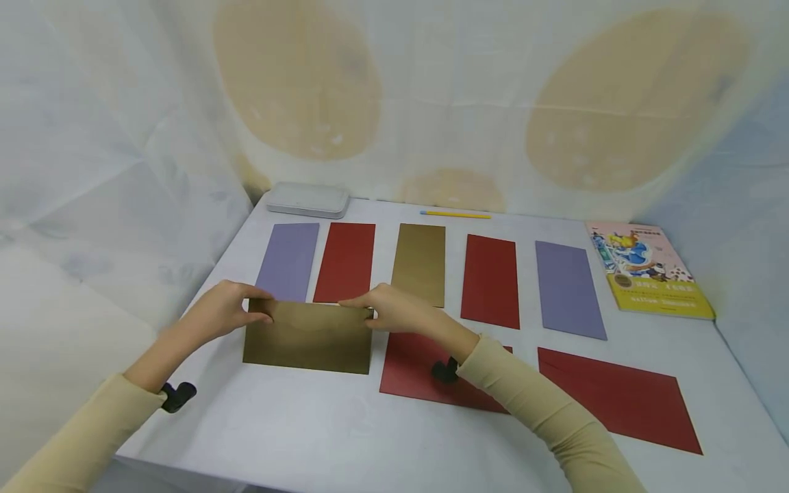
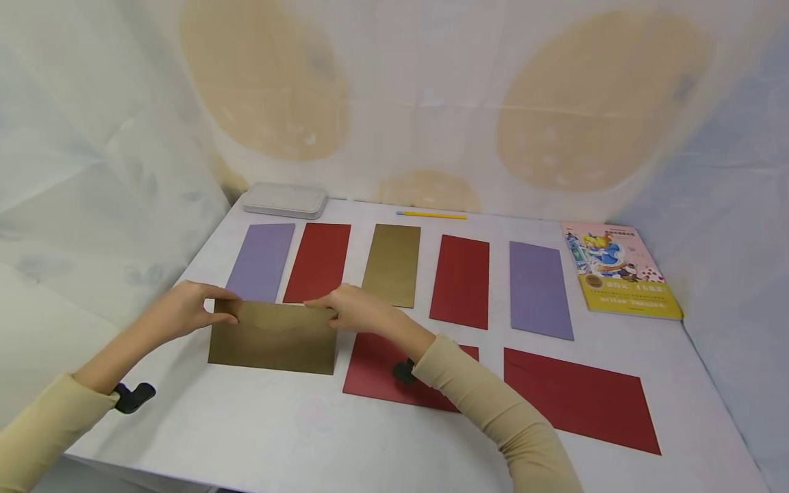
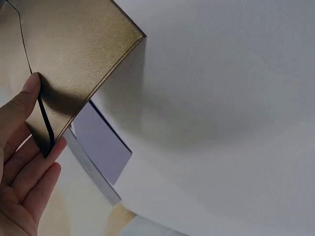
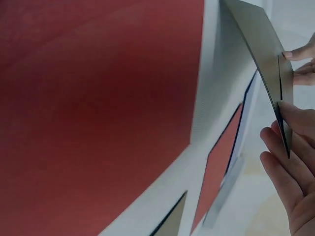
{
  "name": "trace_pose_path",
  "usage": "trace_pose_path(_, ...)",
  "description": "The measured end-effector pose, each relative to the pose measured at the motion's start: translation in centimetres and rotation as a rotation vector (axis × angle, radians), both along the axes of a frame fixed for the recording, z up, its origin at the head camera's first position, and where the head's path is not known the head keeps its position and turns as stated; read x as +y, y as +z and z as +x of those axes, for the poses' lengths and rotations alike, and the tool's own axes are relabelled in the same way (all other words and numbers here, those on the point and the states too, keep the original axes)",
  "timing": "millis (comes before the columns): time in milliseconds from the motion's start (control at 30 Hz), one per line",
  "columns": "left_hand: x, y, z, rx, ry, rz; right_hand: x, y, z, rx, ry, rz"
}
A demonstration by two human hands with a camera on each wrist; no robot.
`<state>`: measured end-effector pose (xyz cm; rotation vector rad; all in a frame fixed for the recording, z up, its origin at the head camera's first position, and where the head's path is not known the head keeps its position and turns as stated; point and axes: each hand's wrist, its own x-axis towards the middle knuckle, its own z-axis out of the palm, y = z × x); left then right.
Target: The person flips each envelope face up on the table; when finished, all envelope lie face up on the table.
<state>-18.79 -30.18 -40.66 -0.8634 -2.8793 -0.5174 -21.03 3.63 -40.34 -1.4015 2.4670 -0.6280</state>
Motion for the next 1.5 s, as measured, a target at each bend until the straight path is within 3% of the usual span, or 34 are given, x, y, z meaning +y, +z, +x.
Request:
trace_pose_path(300, 0.4, -1.6, -0.6, -0.090, -0.003, -0.042, 0.0, -1.3, 0.0, 0.001, 0.005, 0.044)
trace_pose_path(633, 0.3, -2.8, -0.7, -0.145, 0.016, 0.013, 0.2, -2.2, 0.0, -0.002, -0.027, 0.082)
trace_pose_path(833, 0.1, -3.7, -0.2, -0.141, 0.012, 0.042, 0.5, -2.7, 0.1, -0.042, -0.011, 0.041)
trace_pose_path(1000, -0.6, -4.0, 0.7, -0.113, 0.010, 0.088, 1.0, -3.0, 0.5, -0.043, -0.007, 0.027)
trace_pose_path(1167, -1.4, -3.9, 2.9, -0.116, 0.040, 0.115, 1.6, -3.0, 1.4, -0.040, 0.022, 0.047)
trace_pose_path(1300, -1.3, -4.1, 4.3, -0.131, 0.018, 0.115, 1.8, -2.9, 2.1, -0.073, 0.036, 0.042)
trace_pose_path(1500, -1.1, -4.7, 4.9, -0.134, 0.020, 0.111, 1.6, -2.7, 2.7, -0.065, 0.031, 0.074)
